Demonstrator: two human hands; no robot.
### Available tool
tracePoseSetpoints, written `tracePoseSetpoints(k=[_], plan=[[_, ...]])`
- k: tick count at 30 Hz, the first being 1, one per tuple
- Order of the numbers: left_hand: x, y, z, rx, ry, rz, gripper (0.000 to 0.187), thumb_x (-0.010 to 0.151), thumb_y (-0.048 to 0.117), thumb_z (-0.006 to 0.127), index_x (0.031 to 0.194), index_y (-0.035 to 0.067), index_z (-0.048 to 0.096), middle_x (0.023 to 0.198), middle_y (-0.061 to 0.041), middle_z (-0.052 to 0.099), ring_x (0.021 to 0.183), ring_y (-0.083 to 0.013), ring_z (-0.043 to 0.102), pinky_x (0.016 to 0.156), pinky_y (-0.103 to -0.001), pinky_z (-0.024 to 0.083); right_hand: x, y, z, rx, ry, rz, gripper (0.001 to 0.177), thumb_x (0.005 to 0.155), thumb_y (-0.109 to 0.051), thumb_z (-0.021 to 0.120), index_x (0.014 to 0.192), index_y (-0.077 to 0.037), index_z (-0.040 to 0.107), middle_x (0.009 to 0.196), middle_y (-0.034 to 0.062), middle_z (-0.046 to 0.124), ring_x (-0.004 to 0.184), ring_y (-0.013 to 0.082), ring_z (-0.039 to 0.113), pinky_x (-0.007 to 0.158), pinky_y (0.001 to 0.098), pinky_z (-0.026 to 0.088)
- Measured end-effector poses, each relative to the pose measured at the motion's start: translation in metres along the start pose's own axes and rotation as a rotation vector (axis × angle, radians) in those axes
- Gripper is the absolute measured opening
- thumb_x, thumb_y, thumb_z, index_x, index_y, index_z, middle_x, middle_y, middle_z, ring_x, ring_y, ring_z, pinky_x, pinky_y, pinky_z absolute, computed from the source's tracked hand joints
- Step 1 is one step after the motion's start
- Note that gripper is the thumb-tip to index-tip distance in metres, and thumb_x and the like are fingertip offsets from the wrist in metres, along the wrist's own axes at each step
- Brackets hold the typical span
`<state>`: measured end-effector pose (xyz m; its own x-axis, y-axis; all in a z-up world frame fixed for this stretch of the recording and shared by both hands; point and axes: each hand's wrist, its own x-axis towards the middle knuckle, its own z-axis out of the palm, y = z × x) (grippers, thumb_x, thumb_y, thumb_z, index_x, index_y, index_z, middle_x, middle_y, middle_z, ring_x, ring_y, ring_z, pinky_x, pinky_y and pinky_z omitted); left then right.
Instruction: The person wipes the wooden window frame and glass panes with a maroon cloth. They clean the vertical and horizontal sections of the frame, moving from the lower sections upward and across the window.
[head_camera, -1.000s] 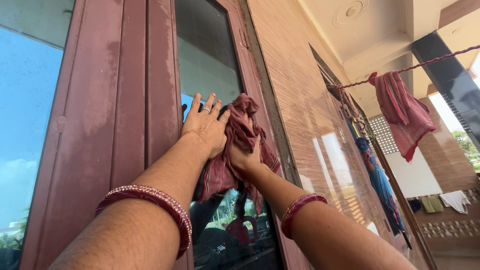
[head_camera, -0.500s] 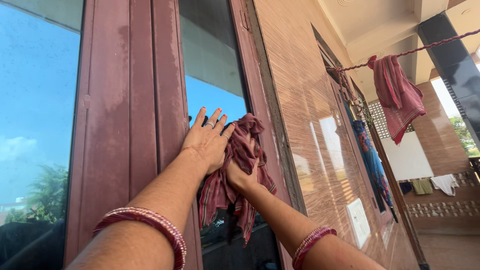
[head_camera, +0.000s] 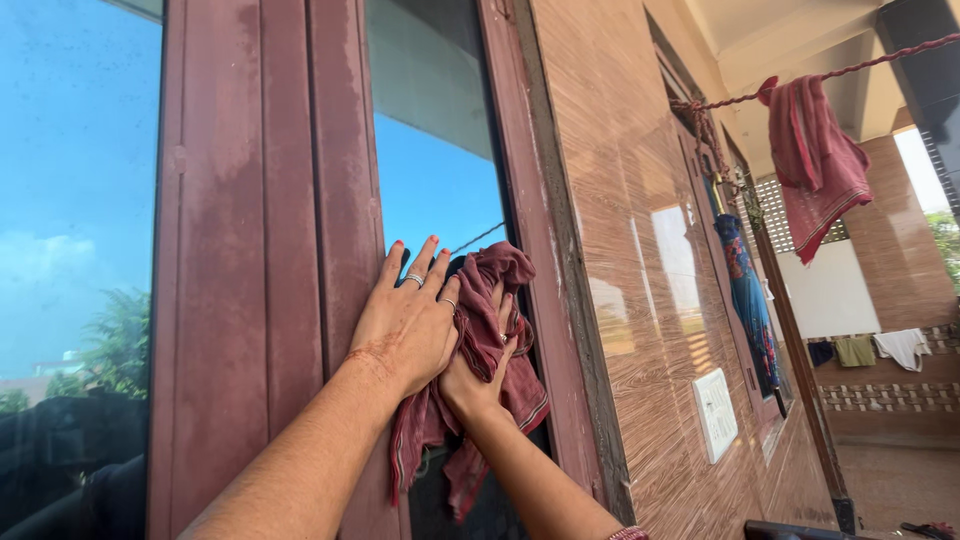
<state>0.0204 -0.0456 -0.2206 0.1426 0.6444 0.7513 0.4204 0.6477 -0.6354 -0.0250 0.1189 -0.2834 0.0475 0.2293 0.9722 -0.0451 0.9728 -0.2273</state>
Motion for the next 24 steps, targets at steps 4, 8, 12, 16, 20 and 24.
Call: tracePoseSetpoints(k=[4, 8, 12, 16, 20, 24], plan=[[-0.016, 0.002, -0.009, 0.026, -0.064, 0.055, 0.06, 0.102, 0.043, 0.038, 0.142, 0.0, 0.052, 0.164, -0.015, 0.03, 0.156, -0.0301, 0.012, 0.123, -0.054, 0.006, -0.016, 0.018, -0.026, -0.155, -0.022, -0.229, 0.078, 0.093, -0.04, 0.057, 0.162, -0.019, 0.026, 0.172, 0.018, 0.003, 0.159, 0.0426, -0.001, 0.117, 0.0758, 0.002], [-0.027, 0.008, -0.009, -0.013, -0.063, 0.039, 0.071, 0.099, 0.051, 0.034, 0.149, 0.002, 0.041, 0.167, -0.016, 0.028, 0.154, -0.0309, 0.011, 0.121, -0.054, 0.005, -0.025, 0.016, -0.013, -0.117, -0.059, 0.034, 0.074, 0.098, -0.044, 0.054, 0.163, -0.024, 0.025, 0.174, 0.0143, -0.004, 0.161, 0.0377, -0.006, 0.114, 0.078, -0.001], [-0.032, 0.004, -0.005, 0.024, -0.066, 0.009, 0.07, 0.098, 0.047, 0.032, 0.154, 0.004, 0.033, 0.167, -0.014, 0.028, 0.153, -0.0298, 0.012, 0.121, -0.054, 0.005, -0.034, 0.001, 0.008, -0.06, -0.074, 0.138, 0.083, 0.097, -0.051, 0.052, 0.164, -0.021, 0.014, 0.171, 0.0165, -0.013, 0.156, 0.0388, -0.019, 0.109, 0.0824, -0.002], [-0.031, -0.006, -0.009, 0.095, -0.05, 0.014, 0.064, 0.099, 0.041, 0.032, 0.152, 0.004, 0.035, 0.166, -0.013, 0.03, 0.153, -0.0299, 0.013, 0.121, -0.055, 0.007, -0.031, -0.028, 0.011, -0.075, -0.084, 0.087, 0.085, 0.097, -0.057, 0.049, 0.166, -0.022, 0.013, 0.171, 0.0194, -0.017, 0.156, 0.0415, -0.021, 0.108, 0.0839, 0.002], [-0.01, -0.034, -0.024, 0.003, -0.021, -0.114, 0.059, 0.104, 0.04, 0.03, 0.152, 0.007, 0.041, 0.162, -0.012, 0.035, 0.155, -0.0304, 0.017, 0.122, -0.058, 0.009, 0.029, -0.067, -0.004, -0.06, -0.314, 0.269, 0.085, 0.09, -0.069, 0.05, 0.163, -0.037, 0.018, 0.171, 0.0161, -0.02, 0.155, 0.0427, -0.022, 0.11, 0.0834, 0.006], [-0.001, -0.052, -0.033, -0.072, 0.01, -0.161, 0.062, 0.102, 0.047, 0.031, 0.15, 0.009, 0.042, 0.16, -0.012, 0.036, 0.154, -0.0299, 0.017, 0.121, -0.058, 0.007, 0.06, -0.088, -0.006, 0.048, -0.173, 0.377, 0.095, 0.085, -0.072, 0.056, 0.162, -0.032, 0.018, 0.173, 0.0097, -0.012, 0.158, 0.0383, -0.011, 0.112, 0.0821, 0.008]])
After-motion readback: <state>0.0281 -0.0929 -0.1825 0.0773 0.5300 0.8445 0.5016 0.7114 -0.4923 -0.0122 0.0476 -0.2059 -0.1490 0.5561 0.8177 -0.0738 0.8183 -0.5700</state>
